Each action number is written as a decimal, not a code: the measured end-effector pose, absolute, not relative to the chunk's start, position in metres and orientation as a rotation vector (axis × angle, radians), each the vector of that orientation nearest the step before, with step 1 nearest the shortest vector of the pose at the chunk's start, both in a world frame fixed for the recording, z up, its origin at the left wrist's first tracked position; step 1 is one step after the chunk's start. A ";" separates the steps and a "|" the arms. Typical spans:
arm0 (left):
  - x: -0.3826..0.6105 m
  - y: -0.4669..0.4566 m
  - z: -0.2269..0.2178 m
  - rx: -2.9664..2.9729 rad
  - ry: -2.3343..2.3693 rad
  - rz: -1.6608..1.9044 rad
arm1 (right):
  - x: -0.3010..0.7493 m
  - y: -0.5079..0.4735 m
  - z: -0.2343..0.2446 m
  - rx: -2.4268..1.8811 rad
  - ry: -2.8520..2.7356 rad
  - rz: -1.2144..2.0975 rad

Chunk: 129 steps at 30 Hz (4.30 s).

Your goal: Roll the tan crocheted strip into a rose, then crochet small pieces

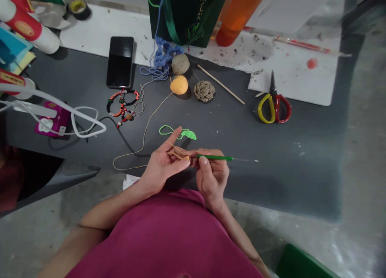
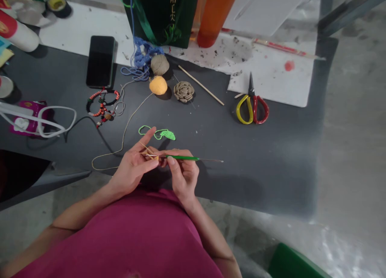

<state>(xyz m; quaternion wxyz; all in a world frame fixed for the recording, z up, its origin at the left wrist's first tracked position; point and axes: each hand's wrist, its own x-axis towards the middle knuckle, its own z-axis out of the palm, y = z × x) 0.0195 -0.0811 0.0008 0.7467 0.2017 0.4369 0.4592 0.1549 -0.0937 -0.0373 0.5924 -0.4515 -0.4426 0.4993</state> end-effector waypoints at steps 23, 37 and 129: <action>0.022 -0.079 -0.004 0.210 0.913 0.960 | 0.146 -0.085 -0.035 -0.838 -0.777 1.387; 0.018 -0.082 -0.006 0.338 0.976 0.945 | 0.158 -0.086 -0.029 -0.964 -1.108 1.172; 0.011 -0.091 -0.005 1.395 1.483 1.248 | 0.180 -0.083 -0.006 -0.945 -1.759 0.655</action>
